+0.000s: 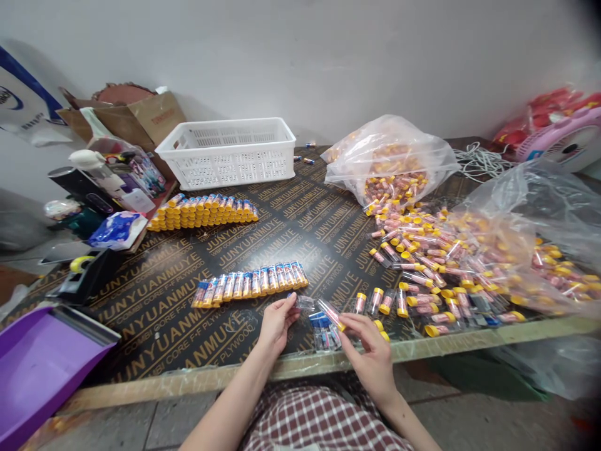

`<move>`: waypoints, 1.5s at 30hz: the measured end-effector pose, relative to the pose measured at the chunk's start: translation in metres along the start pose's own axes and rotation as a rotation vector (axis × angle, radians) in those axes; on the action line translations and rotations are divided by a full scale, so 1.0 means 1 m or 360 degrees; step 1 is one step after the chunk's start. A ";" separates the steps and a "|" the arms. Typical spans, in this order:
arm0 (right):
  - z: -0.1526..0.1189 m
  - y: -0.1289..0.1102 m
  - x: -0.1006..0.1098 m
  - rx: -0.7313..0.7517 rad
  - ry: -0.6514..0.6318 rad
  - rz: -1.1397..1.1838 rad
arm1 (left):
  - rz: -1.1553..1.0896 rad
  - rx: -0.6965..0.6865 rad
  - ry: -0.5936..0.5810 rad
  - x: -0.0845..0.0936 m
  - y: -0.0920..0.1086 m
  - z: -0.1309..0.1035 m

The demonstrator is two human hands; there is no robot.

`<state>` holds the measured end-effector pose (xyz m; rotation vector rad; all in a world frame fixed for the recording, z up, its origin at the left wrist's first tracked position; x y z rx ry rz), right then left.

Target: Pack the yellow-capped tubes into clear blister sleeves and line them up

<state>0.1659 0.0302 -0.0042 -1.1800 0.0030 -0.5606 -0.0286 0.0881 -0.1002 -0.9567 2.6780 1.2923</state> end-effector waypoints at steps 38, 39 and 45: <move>-0.003 -0.011 -0.048 0.0083 -0.0651 0.0455 | 0.0404 0.0091 -0.0744 -0.040 -0.024 -0.066; -0.003 -0.011 -0.049 0.0087 -0.0651 0.0480 | 0.0409 0.0091 -0.0730 -0.039 -0.023 -0.066; -0.002 -0.015 -0.051 0.0088 -0.0666 0.0556 | 0.0412 0.0075 -0.0716 -0.038 -0.020 -0.067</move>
Point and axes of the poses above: each hand's wrist, its own z-axis towards the middle knuckle, its own x-axis out of the back of the hand, y = z × x, the point moved 9 cm from there along z, towards the middle knuckle, and after that the axes turned 12 degrees about y, right-handed, at the moved point
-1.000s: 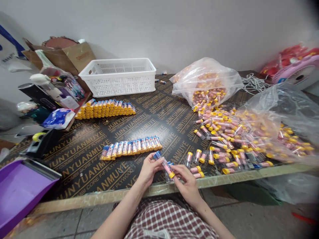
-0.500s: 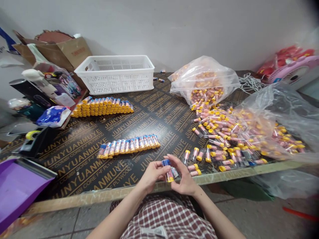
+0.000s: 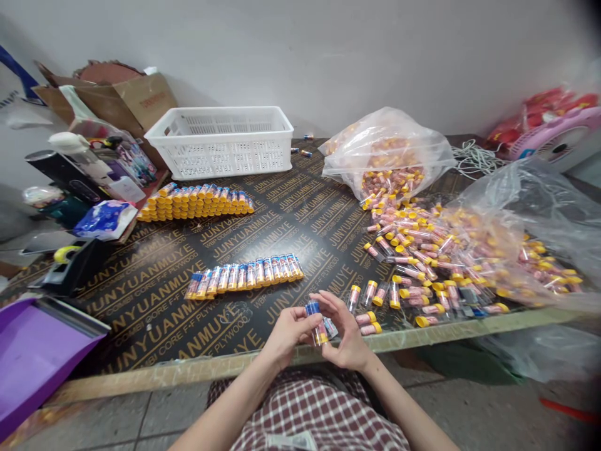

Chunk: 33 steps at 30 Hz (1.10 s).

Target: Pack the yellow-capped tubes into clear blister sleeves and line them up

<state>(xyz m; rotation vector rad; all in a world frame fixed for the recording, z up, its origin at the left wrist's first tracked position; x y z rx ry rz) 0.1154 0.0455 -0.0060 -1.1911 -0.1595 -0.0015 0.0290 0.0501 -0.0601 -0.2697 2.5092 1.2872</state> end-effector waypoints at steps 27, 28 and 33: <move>0.021 0.014 0.004 -0.0091 0.0123 -0.0235 | 0.0951 -0.1104 0.1477 0.170 0.148 -0.028; 0.020 0.019 0.013 -0.0128 0.0167 -0.0269 | 0.1139 -0.1124 0.1675 0.193 0.161 -0.036; 0.014 0.040 0.041 -0.0234 0.0316 -0.0371 | 0.2009 -0.0678 0.1891 0.259 0.173 -0.031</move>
Point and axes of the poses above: each hand's wrist, its own z-axis towards the middle knuckle, its own x-axis out of the back of the hand, y = z × x, the point moved 9 cm from there along z, towards the middle knuckle, and after that the axes turned 12 degrees about y, right-handed, at the moved point
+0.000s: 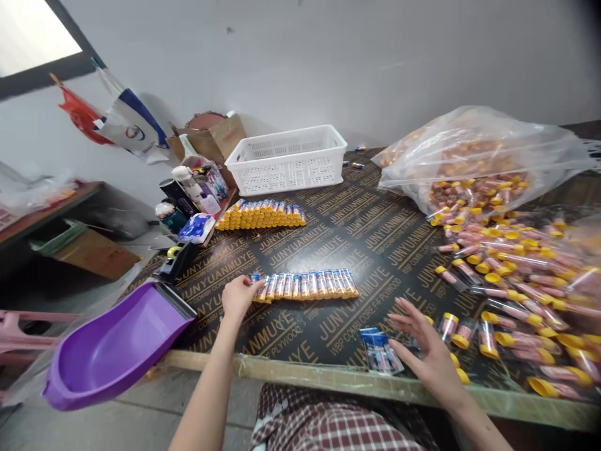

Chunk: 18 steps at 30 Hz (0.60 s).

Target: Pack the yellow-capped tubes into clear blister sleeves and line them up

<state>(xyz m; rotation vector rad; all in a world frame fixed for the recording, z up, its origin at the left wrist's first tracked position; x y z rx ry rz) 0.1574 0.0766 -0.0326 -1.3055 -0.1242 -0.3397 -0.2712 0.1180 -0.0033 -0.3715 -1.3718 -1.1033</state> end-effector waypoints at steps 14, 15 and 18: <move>0.023 0.012 0.065 0.0163 0.0365 -0.1147 | -0.1050 -0.0599 -0.0774 -0.057 0.152 -0.141; 0.025 0.014 0.063 0.0174 0.0348 -0.1188 | -0.1053 -0.0727 -0.0862 -0.065 0.170 -0.162; 0.027 0.018 0.060 0.0196 0.0330 -0.1305 | -0.0878 -0.0966 -0.0931 -0.085 0.197 -0.201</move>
Point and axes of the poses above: each hand's wrist, its own z-axis towards the middle knuckle, its own x-axis out of the back of the hand, y = z × x, the point moved 9 cm from there along z, towards the middle knuckle, and after that the axes turned 12 degrees about y, right-handed, at the moved point
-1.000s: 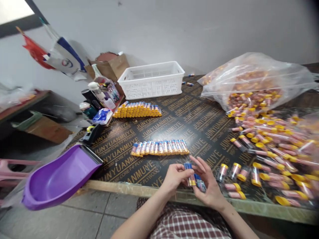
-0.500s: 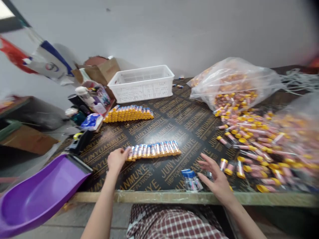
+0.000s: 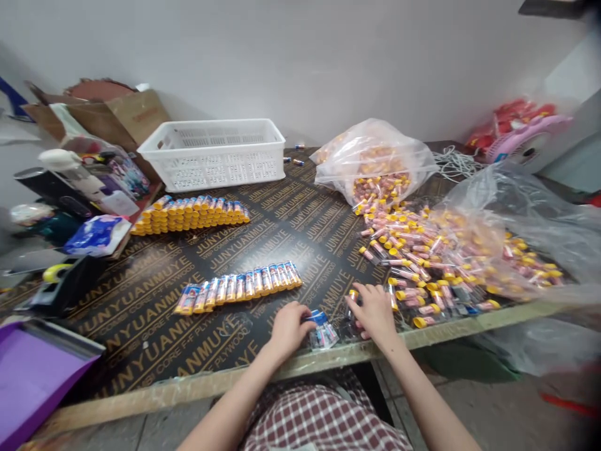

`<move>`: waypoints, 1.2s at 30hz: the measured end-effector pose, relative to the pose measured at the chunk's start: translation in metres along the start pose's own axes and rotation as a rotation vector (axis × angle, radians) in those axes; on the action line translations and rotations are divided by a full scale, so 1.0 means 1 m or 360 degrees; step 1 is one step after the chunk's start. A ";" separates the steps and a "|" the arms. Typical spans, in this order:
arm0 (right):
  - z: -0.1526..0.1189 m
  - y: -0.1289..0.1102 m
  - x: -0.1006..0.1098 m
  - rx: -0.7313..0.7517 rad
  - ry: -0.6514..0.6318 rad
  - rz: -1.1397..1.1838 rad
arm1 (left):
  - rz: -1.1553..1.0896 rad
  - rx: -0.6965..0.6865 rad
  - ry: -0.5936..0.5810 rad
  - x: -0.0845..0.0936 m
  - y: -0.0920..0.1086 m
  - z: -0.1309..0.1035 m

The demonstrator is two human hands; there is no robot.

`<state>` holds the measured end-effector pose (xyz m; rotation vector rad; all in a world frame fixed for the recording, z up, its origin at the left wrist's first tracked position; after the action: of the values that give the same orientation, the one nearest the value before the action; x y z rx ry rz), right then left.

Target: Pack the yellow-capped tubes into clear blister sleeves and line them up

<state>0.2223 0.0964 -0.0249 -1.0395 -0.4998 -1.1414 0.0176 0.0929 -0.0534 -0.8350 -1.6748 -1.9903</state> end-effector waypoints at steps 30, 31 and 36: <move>-0.034 -0.064 0.013 -0.0372 -0.0097 0.1376 | -0.1786 0.1283 0.0393 0.013 -0.051 -0.018; -0.035 -0.067 0.015 -0.0329 -0.0084 0.1334 | -0.1818 0.1301 0.0412 0.013 -0.053 -0.018; -0.037 -0.081 0.028 -0.0131 0.0023 0.1188 | -0.1904 0.1381 0.0571 0.020 -0.065 -0.019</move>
<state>0.1533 0.0470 0.0127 -1.1493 -0.0282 -0.5044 -0.0431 0.0881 -0.0901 0.9714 -2.6951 -1.4031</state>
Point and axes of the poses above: each hand's wrist, its own z-axis towards the middle knuckle, its own x-axis out of the back of the hand, y = z × x, the point moved 9 cm from there along z, towards the middle knuckle, and after that the axes turned 12 degrees about y, right-handed, at the moved point
